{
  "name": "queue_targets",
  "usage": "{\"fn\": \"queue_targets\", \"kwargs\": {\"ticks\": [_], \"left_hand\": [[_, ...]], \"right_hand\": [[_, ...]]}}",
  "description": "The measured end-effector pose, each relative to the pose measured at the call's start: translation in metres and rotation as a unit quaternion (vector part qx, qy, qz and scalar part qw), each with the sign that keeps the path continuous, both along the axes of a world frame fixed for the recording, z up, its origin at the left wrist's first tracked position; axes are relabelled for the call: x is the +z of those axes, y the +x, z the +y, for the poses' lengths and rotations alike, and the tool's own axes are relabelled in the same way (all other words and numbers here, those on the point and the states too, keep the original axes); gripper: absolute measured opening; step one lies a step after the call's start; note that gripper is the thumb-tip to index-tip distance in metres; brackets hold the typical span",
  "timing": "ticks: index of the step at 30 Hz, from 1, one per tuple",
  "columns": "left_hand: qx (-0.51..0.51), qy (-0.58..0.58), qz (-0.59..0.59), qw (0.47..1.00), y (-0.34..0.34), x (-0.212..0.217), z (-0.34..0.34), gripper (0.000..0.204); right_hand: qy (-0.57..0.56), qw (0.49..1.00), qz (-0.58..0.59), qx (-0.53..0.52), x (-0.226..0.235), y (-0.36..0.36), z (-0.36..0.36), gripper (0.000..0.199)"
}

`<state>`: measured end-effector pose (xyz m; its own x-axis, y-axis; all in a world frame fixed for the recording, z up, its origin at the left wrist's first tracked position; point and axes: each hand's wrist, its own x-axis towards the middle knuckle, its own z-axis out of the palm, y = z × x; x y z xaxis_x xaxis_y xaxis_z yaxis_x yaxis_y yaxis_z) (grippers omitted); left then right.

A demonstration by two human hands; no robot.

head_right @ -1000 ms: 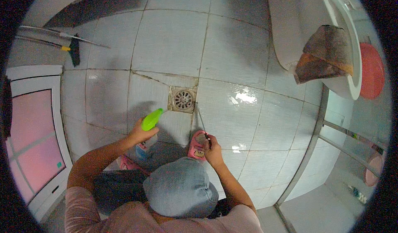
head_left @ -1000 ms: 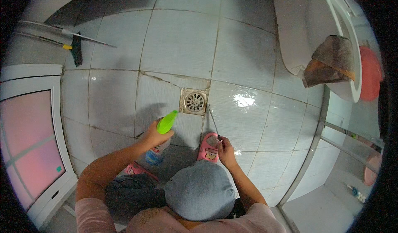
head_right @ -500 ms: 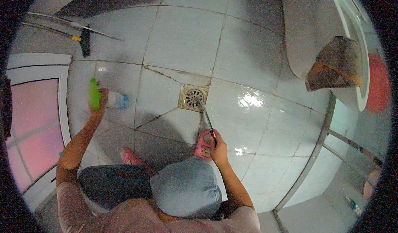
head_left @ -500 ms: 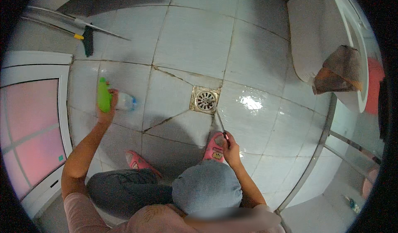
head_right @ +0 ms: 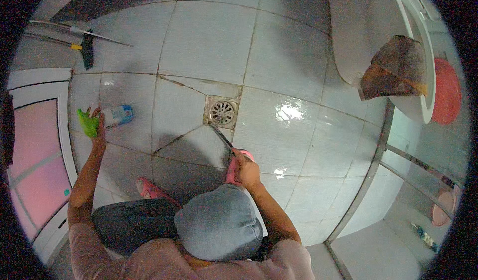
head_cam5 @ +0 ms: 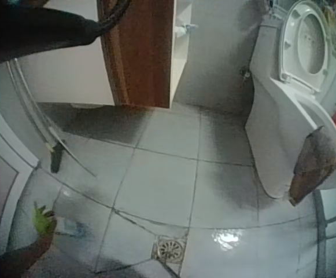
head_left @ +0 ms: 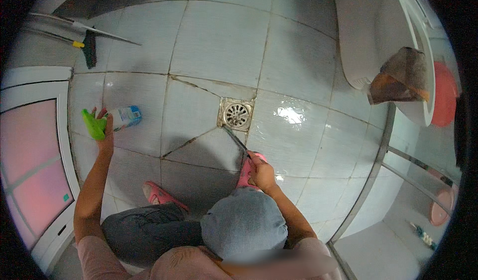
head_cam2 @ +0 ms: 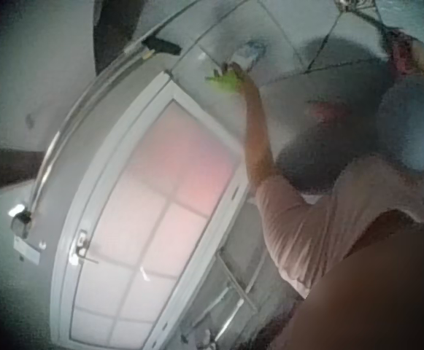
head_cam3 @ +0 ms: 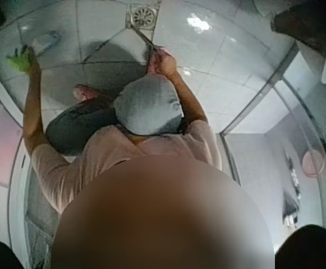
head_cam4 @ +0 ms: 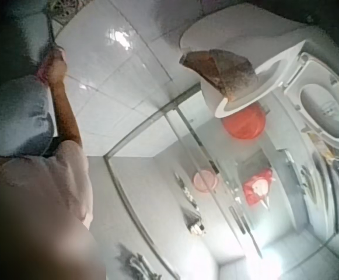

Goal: The person scrubs the grout lines and floor tiles around a bathroom drain using a scraper and a spray bottle. They remove the drain cover, scrape out debris from the drain opening, and place the cover aside. The person then moves to the sink area and fills a bowl with water.

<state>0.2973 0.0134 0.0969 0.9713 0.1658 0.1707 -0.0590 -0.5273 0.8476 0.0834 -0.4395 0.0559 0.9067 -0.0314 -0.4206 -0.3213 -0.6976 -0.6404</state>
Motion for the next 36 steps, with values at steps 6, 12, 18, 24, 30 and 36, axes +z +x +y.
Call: {"fn": "queue_targets", "kwargs": {"ticks": [6,12,18,24,30,36], "left_hand": [[0.026,-0.022,0.122,0.992,-0.009,0.007,-0.009,0.064],[-0.023,0.127,0.380,0.916,-0.051,-0.014,0.038,0.075],[-0.124,0.097,0.547,0.822,-0.107,0.003,0.017,0.064],[-0.203,0.106,0.563,0.794,-0.099,0.035,-0.017,0.043],[-0.181,0.077,0.571,0.797,-0.092,0.039,-0.032,0.038],[-0.244,0.102,0.538,0.801,-0.099,0.032,-0.031,0.032]], "right_hand": [[-0.005,0.995,0.014,-0.098,0.002,0.026,-0.004,0.050],[0.020,0.999,0.011,-0.049,-0.002,0.014,0.008,0.048],[-0.018,0.999,0.008,-0.040,0.002,0.040,0.000,0.054],[0.043,0.996,0.016,-0.080,0.002,0.015,0.000,0.047],[0.023,0.999,-0.039,-0.026,-0.009,0.006,0.003,0.054],[-0.013,0.999,0.010,-0.041,-0.010,0.046,-0.007,0.048]]}}
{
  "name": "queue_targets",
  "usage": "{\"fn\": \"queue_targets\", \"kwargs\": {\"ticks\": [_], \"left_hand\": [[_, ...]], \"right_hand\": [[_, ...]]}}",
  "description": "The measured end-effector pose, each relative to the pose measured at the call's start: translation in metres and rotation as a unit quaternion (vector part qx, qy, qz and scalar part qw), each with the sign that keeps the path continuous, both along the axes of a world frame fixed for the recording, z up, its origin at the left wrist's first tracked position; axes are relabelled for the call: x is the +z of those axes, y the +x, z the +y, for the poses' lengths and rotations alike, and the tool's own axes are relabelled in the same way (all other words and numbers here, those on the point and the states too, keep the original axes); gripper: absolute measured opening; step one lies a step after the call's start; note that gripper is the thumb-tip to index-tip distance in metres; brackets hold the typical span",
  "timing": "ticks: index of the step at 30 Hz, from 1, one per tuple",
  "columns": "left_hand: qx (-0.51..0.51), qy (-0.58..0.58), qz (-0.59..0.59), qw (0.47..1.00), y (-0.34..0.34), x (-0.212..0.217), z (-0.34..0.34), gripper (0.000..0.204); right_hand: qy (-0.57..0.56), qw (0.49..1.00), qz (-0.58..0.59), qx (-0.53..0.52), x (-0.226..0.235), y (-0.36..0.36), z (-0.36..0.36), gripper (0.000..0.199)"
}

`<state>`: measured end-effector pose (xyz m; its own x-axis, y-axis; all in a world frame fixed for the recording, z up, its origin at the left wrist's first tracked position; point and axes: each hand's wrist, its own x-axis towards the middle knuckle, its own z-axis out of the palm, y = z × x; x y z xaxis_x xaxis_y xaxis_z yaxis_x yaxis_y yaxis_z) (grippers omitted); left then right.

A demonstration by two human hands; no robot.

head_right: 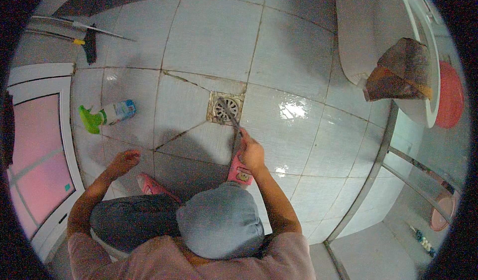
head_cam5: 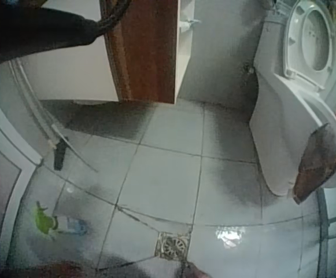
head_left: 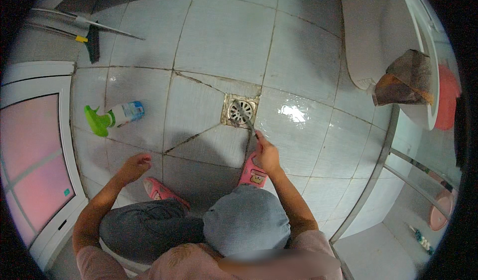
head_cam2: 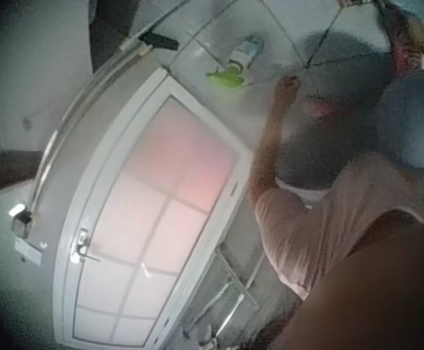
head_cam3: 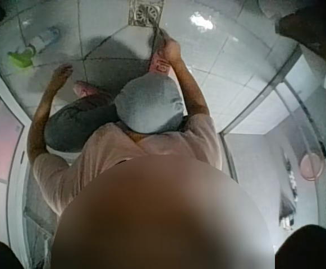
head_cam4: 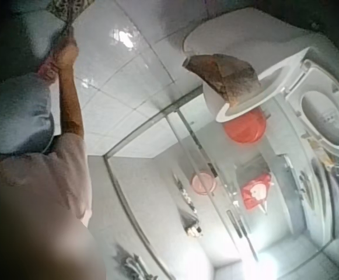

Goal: The person scrubs the grout lines and floor tiles around a bathroom drain using a scraper and a spray bottle. They remove the drain cover, scrape out debris from the drain opening, and place the cover aside. The person then moves to the sink area and fills a bowl with water.

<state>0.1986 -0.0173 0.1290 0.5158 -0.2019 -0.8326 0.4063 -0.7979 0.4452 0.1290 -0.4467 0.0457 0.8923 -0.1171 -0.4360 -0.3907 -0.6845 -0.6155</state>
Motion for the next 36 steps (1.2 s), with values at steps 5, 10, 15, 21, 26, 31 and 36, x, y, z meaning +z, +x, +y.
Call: {"fn": "queue_targets", "kwargs": {"ticks": [5,10,15,21,26,31,36], "left_hand": [[0.009,-0.015,-0.020,1.000,0.000,0.008,-0.003,0.029],[-0.010,-0.032,-0.016,0.999,-0.007,0.001,0.001,0.027],[-0.036,-0.019,-0.034,0.999,-0.003,-0.002,-0.003,0.027],[-0.049,-0.032,-0.033,0.998,-0.002,0.006,-0.013,0.027],[-0.069,-0.029,-0.050,0.996,-0.013,-0.004,-0.004,0.028],[-0.015,-0.054,-0.015,0.998,-0.008,-0.008,-0.009,0.028],[-0.062,-0.051,-0.061,0.995,-0.003,0.002,-0.015,0.028]], "right_hand": [[0.044,0.999,-0.026,0.019,-0.002,-0.018,0.001,0.049],[0.024,0.999,0.016,0.014,0.002,-0.014,-0.008,0.042],[0.035,0.997,-0.068,-0.009,0.001,-0.014,0.003,0.033],[0.039,0.997,-0.004,0.072,0.002,-0.025,0.004,0.037],[0.052,0.998,0.025,0.006,0.024,-0.037,-0.014,0.039],[0.080,0.997,0.006,-0.016,0.034,-0.044,-0.009,0.044],[0.043,0.994,0.094,-0.045,0.055,-0.055,-0.023,0.032]]}}
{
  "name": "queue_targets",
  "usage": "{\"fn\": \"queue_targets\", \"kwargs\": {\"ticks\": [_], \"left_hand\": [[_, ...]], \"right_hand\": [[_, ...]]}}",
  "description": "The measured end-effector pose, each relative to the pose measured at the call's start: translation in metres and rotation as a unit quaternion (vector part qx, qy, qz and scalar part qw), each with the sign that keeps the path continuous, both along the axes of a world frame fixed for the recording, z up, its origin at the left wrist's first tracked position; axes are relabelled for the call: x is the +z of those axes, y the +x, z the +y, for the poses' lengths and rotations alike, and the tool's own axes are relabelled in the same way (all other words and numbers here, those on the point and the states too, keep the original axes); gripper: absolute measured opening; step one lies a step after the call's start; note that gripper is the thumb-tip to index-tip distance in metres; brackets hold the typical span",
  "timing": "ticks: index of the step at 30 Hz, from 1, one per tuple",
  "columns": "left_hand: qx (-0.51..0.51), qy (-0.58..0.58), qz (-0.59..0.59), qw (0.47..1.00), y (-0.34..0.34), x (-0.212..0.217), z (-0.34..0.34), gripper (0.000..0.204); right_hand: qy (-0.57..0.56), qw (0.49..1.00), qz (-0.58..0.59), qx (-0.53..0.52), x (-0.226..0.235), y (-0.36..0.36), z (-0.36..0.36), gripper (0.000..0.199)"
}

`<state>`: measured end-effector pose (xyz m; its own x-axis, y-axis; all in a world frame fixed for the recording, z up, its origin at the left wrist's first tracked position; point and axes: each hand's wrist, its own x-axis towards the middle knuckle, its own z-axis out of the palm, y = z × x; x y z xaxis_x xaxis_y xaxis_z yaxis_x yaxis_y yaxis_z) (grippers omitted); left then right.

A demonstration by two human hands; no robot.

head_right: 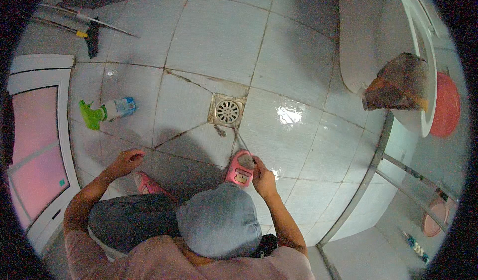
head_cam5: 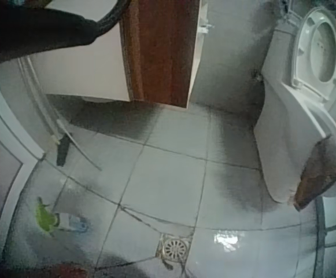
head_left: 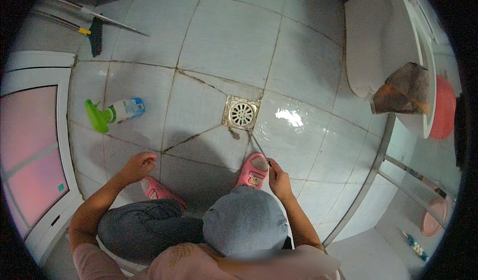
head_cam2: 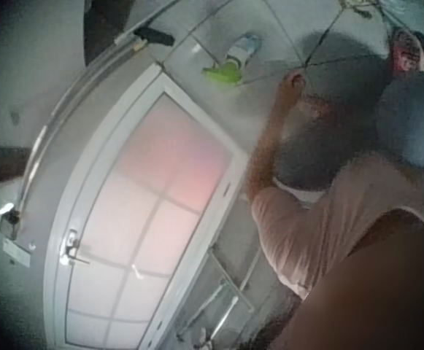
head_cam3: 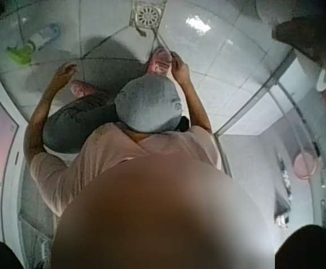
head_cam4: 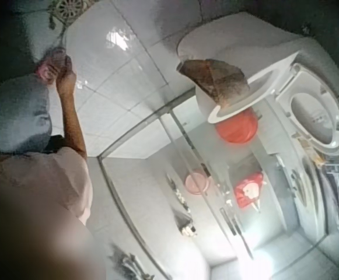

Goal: The person scrubs the grout lines and floor tiles around a bathroom drain using a scraper and a spray bottle. They remove the drain cover, scrape out debris from the drain opening, and place the cover aside. The person then moves to the sink area and fills a bowl with water.

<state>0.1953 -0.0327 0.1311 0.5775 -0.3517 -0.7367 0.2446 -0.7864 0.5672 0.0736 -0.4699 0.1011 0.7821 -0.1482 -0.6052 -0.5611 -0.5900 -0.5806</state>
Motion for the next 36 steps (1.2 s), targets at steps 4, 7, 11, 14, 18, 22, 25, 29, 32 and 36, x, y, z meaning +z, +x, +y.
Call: {"fn": "queue_targets", "kwargs": {"ticks": [4,7,11,14,18,22,25,29,32,36], "left_hand": [[-0.036,0.004,0.011,0.999,0.008,0.011,-0.023,0.028],[-0.042,-0.041,-0.006,0.998,0.004,0.002,-0.025,0.027],[-0.043,-0.061,-0.039,0.996,-0.001,0.002,-0.015,0.026],[-0.041,-0.054,-0.039,0.997,0.003,0.006,-0.018,0.026],[-0.082,-0.050,-0.032,0.995,0.011,-0.002,-0.039,0.023],[-0.124,-0.079,-0.107,0.983,0.021,0.003,-0.060,0.021],[-0.112,-0.062,-0.096,0.987,0.035,-0.001,-0.071,0.024],[-0.045,-0.044,-0.069,0.996,0.047,-0.018,-0.120,0.023],[0.000,-0.086,-0.180,0.980,0.030,-0.092,-0.140,0.029],[0.048,-0.077,-0.170,0.981,0.029,-0.120,-0.173,0.034]], "right_hand": [[0.076,0.994,-0.078,0.030,-0.018,-0.001,0.022,0.032],[0.018,0.990,-0.090,0.105,-0.025,0.029,0.032,0.036],[0.059,0.994,-0.069,0.055,-0.016,0.032,0.028,0.036],[0.000,0.998,0.002,0.063,0.004,0.028,0.016,0.034],[-0.041,0.981,-0.056,0.180,-0.017,0.019,0.018,0.036],[-0.068,0.975,-0.140,0.161,-0.010,0.039,0.035,0.035],[-0.116,0.961,-0.139,0.210,0.001,0.027,0.027,0.036],[-0.147,0.953,-0.116,0.238,0.003,0.030,0.021,0.038],[-0.175,0.947,-0.094,0.252,-0.006,0.038,0.030,0.047],[-0.181,0.947,-0.118,0.237,-0.004,0.031,0.030,0.046]]}}
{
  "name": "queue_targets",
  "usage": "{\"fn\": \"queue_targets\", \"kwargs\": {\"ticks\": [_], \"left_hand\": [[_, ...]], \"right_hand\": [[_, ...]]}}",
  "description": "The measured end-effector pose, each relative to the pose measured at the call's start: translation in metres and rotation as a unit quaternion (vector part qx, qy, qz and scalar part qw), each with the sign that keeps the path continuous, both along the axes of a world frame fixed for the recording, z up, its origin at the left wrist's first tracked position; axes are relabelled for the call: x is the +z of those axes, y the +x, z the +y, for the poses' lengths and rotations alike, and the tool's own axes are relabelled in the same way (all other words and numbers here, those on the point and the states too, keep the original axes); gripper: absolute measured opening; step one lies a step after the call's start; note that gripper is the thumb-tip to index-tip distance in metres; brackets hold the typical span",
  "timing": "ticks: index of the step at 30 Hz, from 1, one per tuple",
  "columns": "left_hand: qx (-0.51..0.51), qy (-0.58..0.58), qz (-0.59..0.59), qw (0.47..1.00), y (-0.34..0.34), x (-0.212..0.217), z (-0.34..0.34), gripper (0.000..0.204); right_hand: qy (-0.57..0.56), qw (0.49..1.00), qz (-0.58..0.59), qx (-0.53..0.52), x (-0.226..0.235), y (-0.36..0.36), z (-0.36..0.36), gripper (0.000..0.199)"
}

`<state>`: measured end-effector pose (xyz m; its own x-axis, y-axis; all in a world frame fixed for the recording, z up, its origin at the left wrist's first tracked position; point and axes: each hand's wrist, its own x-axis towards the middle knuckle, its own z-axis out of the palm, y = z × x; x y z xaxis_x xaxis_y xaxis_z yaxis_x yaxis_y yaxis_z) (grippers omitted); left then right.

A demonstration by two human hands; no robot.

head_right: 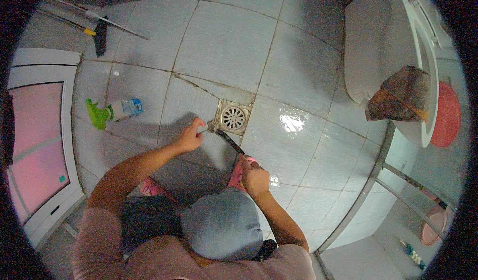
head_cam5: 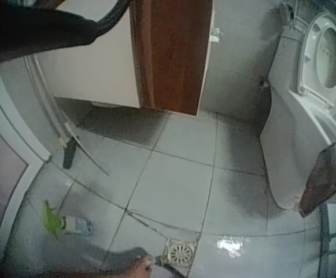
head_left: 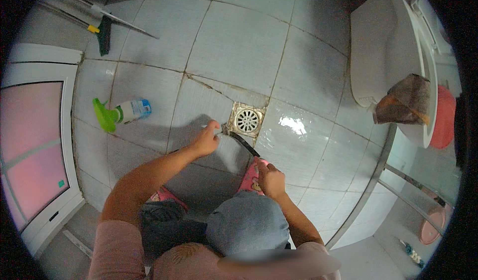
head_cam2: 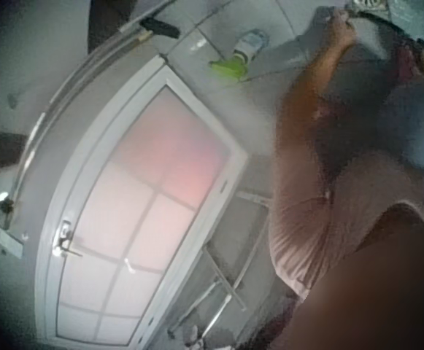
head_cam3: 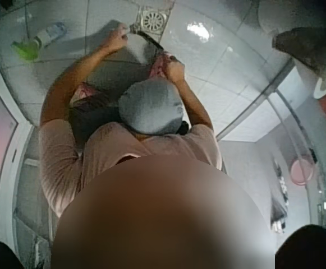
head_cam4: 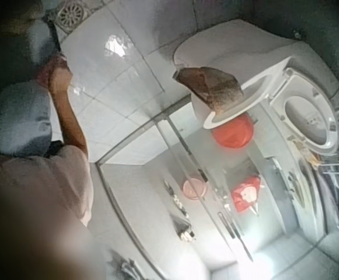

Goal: The person scrubs the grout lines and floor tiles around a bathroom drain using a scraper and a spray bottle. They remove the drain cover, scrape out debris from the drain opening, and place the cover aside. The person then moves to the sink area and fills a bowl with water.

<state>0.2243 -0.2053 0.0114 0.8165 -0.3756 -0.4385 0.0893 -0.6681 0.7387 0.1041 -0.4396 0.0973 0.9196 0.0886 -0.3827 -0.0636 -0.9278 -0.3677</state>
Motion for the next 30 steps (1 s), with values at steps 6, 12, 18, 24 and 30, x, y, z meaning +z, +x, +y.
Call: {"fn": "queue_targets", "kwargs": {"ticks": [6,12,18,24,30], "left_hand": [[0.050,-0.011,-0.002,0.999,0.000,-0.005,-0.015,0.033],[0.061,-0.010,0.063,0.996,-0.006,-0.001,-0.022,0.031],[0.064,0.059,0.066,0.994,-0.005,0.031,-0.010,0.028],[0.113,0.044,-0.099,0.988,-0.001,-0.011,0.030,0.024],[0.172,0.052,-0.073,0.981,0.037,0.034,0.032,0.020]], "right_hand": [[-0.056,0.998,0.030,-0.025,0.015,-0.006,-0.011,0.036],[0.002,0.998,0.052,-0.040,0.002,-0.026,-0.024,0.046],[0.004,0.997,0.073,-0.038,0.011,-0.009,-0.014,0.051],[0.021,1.000,-0.013,0.009,-0.037,0.030,0.026,0.043],[0.081,0.982,-0.163,-0.057,-0.023,0.114,0.046,0.043]]}}
